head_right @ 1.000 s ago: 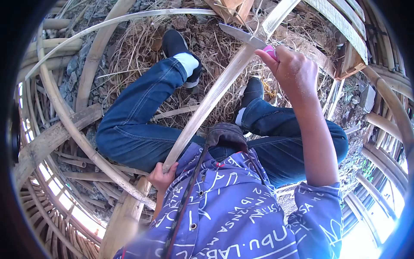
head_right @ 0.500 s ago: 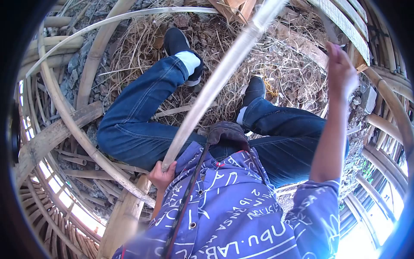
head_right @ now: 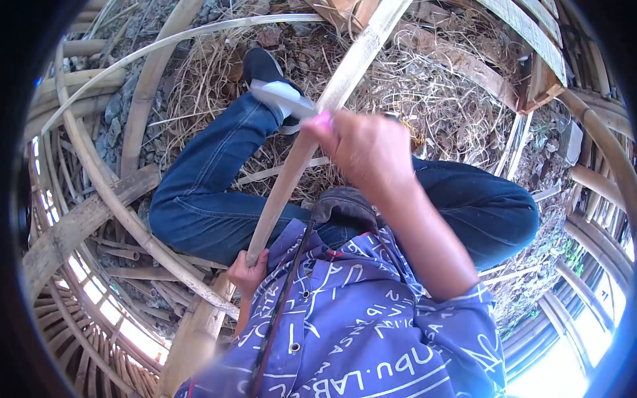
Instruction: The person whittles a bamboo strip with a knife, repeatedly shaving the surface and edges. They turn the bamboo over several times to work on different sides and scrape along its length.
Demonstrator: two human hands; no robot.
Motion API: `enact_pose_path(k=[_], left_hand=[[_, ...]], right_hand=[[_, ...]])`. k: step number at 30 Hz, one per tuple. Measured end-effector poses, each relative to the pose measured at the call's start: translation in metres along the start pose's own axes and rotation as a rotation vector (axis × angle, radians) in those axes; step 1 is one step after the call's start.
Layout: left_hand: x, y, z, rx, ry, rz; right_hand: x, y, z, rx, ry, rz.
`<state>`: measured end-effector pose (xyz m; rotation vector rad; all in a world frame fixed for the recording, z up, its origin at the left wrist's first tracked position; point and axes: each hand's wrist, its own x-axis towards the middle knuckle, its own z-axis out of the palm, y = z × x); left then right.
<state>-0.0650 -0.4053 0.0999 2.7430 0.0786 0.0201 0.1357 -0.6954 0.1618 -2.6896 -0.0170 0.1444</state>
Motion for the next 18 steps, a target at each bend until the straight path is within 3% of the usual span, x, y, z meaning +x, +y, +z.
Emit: enact_pose_path(k=[2,3,4,7,10,12,13,14,17,18], left_hand=[[0.002,-0.001,0.001,0.014,0.012,0.019],[0.005,0.001,0.001,0.025,0.012,0.021],[0.005,0.002,0.0,0.037,0.011,0.02],[0.003,-0.002,0.002,0.008,-0.002,0.003],[0.003,0.0,0.0,-0.03,-0.013,-0.04],[0.005,0.0,-0.003,-0.004,-0.013,-0.025],[0.006,0.001,-0.002,0.005,0.003,-0.011],[0.005,0.0,-0.002,0.006,0.009,-0.018],[0.001,-0.005,-0.001,-0.018,-0.023,-0.008],[0.001,-0.006,0.0,-0.043,-0.014,-0.008]], right_hand=[[0.02,0.038,-0.005,-0.262,0.221,-0.029],[0.037,0.061,-0.026,-0.316,0.149,0.087],[0.044,0.068,-0.034,-0.315,0.306,-0.109],[0.039,0.062,-0.042,-0.429,0.251,-0.104],[0.029,0.043,-0.027,-0.371,0.156,-0.238],[0.047,0.071,-0.037,-0.556,0.097,-0.028],[0.054,0.089,-0.042,-0.262,0.357,-0.115],[0.062,0.096,-0.057,-0.412,0.412,-0.003],[0.039,0.071,-0.047,-0.473,0.26,-0.28],[0.039,0.076,-0.048,-0.484,0.264,-0.271]])
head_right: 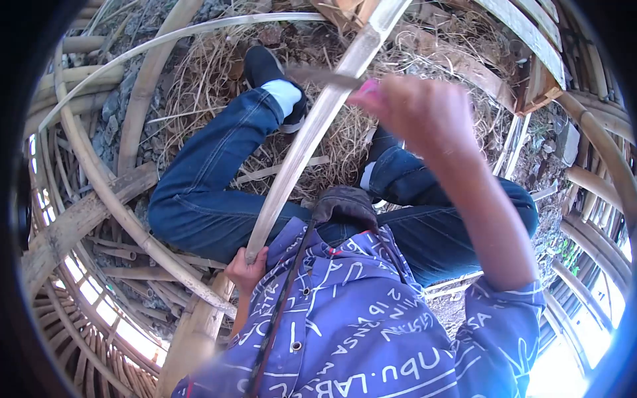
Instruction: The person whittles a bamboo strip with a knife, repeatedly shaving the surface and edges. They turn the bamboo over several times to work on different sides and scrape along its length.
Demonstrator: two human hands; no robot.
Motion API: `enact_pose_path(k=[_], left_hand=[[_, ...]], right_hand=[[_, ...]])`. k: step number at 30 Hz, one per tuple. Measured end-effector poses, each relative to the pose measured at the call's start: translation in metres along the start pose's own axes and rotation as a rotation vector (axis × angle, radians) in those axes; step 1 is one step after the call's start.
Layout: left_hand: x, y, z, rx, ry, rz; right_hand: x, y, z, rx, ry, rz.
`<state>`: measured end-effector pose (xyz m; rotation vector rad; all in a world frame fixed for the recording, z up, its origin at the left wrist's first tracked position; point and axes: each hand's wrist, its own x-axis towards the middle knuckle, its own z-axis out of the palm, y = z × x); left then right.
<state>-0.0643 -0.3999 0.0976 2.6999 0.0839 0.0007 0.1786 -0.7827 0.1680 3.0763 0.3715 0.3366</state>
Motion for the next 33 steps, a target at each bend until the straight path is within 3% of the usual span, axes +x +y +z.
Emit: enact_pose_path(k=[2,4,8,10,16,19,24,26,28,30,33], left_hand=[[0.002,0.0,0.003,-0.033,-0.002,0.004],[0.002,0.004,-0.001,0.006,-0.015,-0.026],[0.003,0.002,-0.001,0.064,0.001,0.022],[0.007,0.007,-0.001,0.023,0.007,0.001],[0.004,0.009,-0.004,0.047,-0.014,-0.025],[0.003,0.009,-0.002,0.037,-0.01,-0.029],[0.0,0.006,0.0,0.071,0.009,-0.025],[0.003,0.009,0.001,0.057,0.029,-0.021],[0.002,0.007,0.001,0.06,0.029,-0.019],[0.0,0.004,0.001,0.065,0.033,-0.016],[0.001,0.001,0.002,0.071,0.032,0.032]], right_hand=[[0.002,0.014,0.008,-0.116,-0.147,0.102],[0.017,0.052,0.002,-0.151,0.074,0.364],[0.002,-0.016,-0.021,0.285,-0.209,0.286],[-0.013,-0.051,-0.019,0.458,-0.163,0.15],[-0.05,-0.139,-0.022,0.85,-0.289,0.133],[-0.057,-0.157,-0.02,0.738,-0.44,0.079],[-0.054,-0.144,-0.002,0.592,-0.442,0.106],[-0.048,-0.119,0.008,0.513,-0.309,0.093],[-0.041,-0.068,0.032,0.131,-0.142,0.0],[-0.022,-0.007,0.04,0.396,0.035,0.251],[-0.002,-0.022,-0.014,0.451,-0.245,0.489]])
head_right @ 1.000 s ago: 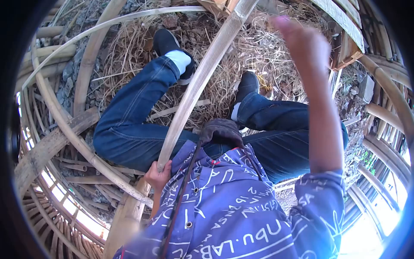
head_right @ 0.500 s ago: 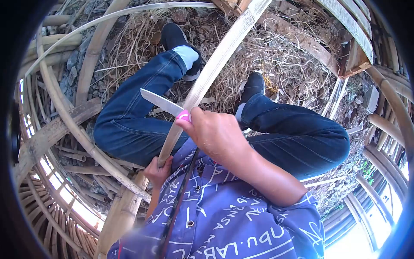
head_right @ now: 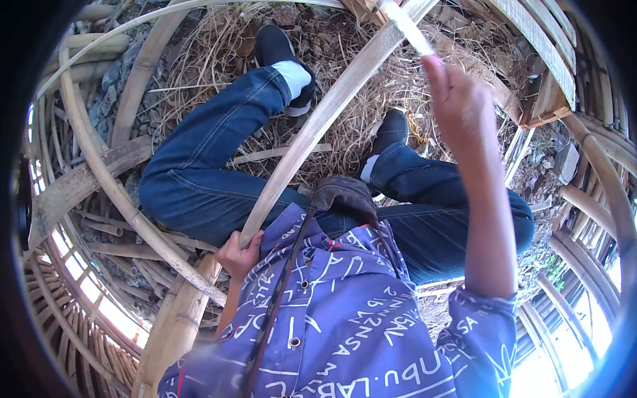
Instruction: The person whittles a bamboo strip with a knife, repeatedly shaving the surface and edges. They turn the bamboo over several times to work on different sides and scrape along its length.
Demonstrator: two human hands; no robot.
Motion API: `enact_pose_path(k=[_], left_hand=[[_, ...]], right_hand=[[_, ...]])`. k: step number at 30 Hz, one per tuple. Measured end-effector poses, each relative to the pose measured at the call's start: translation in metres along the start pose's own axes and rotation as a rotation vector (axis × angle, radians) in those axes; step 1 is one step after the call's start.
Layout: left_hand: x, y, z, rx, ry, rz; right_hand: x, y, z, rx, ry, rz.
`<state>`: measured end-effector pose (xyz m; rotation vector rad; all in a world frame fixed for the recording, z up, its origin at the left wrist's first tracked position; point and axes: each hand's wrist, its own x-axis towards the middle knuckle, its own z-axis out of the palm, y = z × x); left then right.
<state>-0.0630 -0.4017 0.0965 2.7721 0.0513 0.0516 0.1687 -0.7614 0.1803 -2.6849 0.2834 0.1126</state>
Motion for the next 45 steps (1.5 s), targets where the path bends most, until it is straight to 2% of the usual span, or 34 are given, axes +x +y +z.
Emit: enact_pose_path(k=[2,3,4,5,7,10,13,15,17,20,25,27,29,31,32,33,36,37,38,40,41,43,45], left_hand=[[0.001,0.004,-0.002,-0.009,-0.018,-0.029],[0.002,0.005,-0.002,-0.008,-0.021,-0.034],[0.002,0.006,-0.002,-0.003,-0.011,-0.023],[0.002,0.006,-0.002,0.007,-0.002,-0.014],[0.001,0.007,-0.003,0.015,-0.002,-0.025],[0.003,0.008,-0.002,0.016,-0.002,-0.031],[0.003,0.01,0.0,0.009,-0.003,-0.059],[0.002,0.01,0.001,-0.001,-0.004,-0.083],[0.001,0.009,0.001,-0.019,0.001,-0.081],[0.001,0.008,0.001,0.013,0.01,-0.035],[0.005,0.013,0.0,0.0,0.004,-0.062],[0.003,0.01,-0.001,0.013,-0.006,-0.065],[0.0,0.007,0.003,-0.02,0.029,-0.053],[-0.001,0.004,0.003,-0.013,0.03,-0.048],[0.0,0.003,0.003,-0.009,0.029,-0.043],[0.001,0.003,0.004,-0.017,0.033,-0.038],[0.002,0.003,0.004,-0.011,0.035,-0.044],[0.002,0.004,0.004,-0.014,0.033,-0.038],[0.002,0.004,0.004,-0.039,0.021,-0.058],[0.003,0.004,-0.001,-0.057,0.006,-0.069],[0.005,0.006,-0.005,-0.108,-0.038,-0.099],[0.011,0.007,-0.012,-0.156,-0.082,-0.113],[0.018,0.007,-0.017,-0.215,-0.162,-0.108]], right_hand=[[-0.035,-0.037,0.006,0.127,-0.135,0.041],[-0.054,-0.037,0.025,0.211,-0.159,-0.096],[-0.069,-0.057,0.026,0.253,-0.29,-0.073],[-0.081,-0.065,0.037,0.231,-0.321,-0.159],[-0.101,-0.076,0.056,0.357,-0.364,-0.184],[-0.109,-0.075,0.078,0.373,-0.402,-0.194],[-0.105,-0.07,0.081,0.281,-0.301,-0.261],[-0.098,-0.065,0.08,0.104,-0.273,-0.374],[-0.088,-0.054,0.083,0.031,-0.128,-0.317],[-0.067,-0.046,0.067,-0.108,-0.118,-0.416],[-0.056,-0.04,0.068,-0.129,-0.1,-0.427],[-0.052,-0.03,0.073,-0.155,0.026,-0.402],[-0.013,0.014,0.053,-0.033,0.132,-0.077],[0.032,0.077,0.012,-0.194,0.277,-0.054],[0.03,0.058,-0.018,-0.247,0.202,0.082],[0.032,0.075,-0.028,-0.267,0.262,0.053],[0.004,0.065,-0.038,-0.111,0.185,0.077],[-0.011,0.048,-0.026,-0.055,0.168,0.113],[-0.025,0.035,-0.007,0.118,0.224,0.048],[-0.051,0.015,0.025,0.101,0.135,-0.132],[-0.064,-0.007,0.034,0.352,-0.005,0.048],[-0.083,-0.03,0.055,0.446,-0.233,0.08],[-0.095,-0.048,0.073,0.432,-0.211,-0.097]])
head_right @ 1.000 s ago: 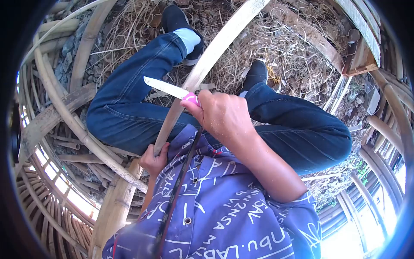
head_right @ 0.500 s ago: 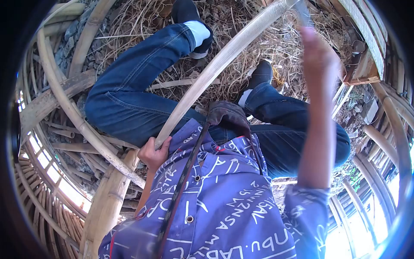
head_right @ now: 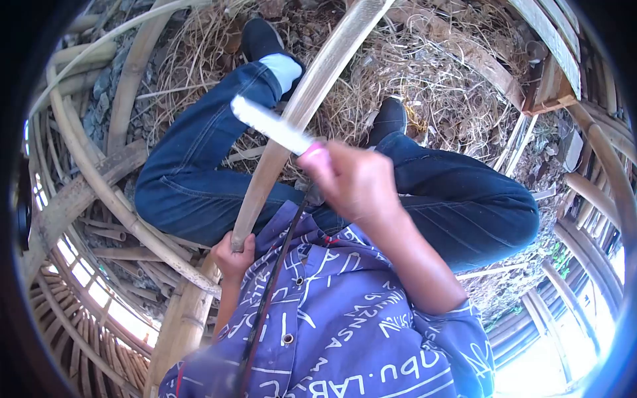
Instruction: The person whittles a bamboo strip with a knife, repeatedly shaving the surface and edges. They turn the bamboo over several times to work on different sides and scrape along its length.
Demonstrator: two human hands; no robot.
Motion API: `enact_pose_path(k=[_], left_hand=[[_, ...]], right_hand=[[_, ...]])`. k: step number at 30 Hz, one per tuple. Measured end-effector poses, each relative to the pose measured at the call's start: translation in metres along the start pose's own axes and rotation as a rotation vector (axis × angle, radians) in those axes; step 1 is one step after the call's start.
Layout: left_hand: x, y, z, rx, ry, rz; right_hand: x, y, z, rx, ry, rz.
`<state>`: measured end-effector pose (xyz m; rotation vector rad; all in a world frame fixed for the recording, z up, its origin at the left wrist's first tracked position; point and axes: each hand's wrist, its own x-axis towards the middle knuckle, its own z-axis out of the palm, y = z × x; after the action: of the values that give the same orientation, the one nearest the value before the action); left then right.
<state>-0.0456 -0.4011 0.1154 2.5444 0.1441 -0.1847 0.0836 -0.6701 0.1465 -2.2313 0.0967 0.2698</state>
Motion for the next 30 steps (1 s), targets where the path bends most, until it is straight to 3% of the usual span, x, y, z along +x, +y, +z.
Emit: enact_pose_path(k=[2,7,14,18,21,22,28,30], left_hand=[[0.002,0.002,-0.005,-0.005,-0.061,-0.021],[0.004,0.004,-0.003,0.009,-0.073,-0.023],[-0.001,0.002,0.001,0.022,-0.033,-0.015],[0.001,0.005,0.002,0.032,-0.003,0.008],[0.0,0.003,0.003,0.009,0.013,0.018],[0.0,0.002,0.003,0.008,0.021,0.022],[0.0,-0.001,0.002,0.006,-0.007,0.019],[-0.001,0.0,0.003,0.023,0.018,0.036]], right_hand=[[0.0,-0.005,0.007,-0.1,-0.099,-0.109],[0.012,0.003,0.004,-0.261,-0.035,-0.231],[0.064,0.032,-0.041,-0.501,0.17,-0.156],[0.078,0.041,-0.048,-0.529,0.274,-0.256],[0.089,0.045,-0.054,-0.44,0.357,-0.12],[0.094,0.049,-0.065,-0.561,0.34,-0.136],[0.07,0.012,-0.063,-0.368,0.256,-0.036],[0.046,0.001,-0.046,-0.349,0.166,-0.113]])
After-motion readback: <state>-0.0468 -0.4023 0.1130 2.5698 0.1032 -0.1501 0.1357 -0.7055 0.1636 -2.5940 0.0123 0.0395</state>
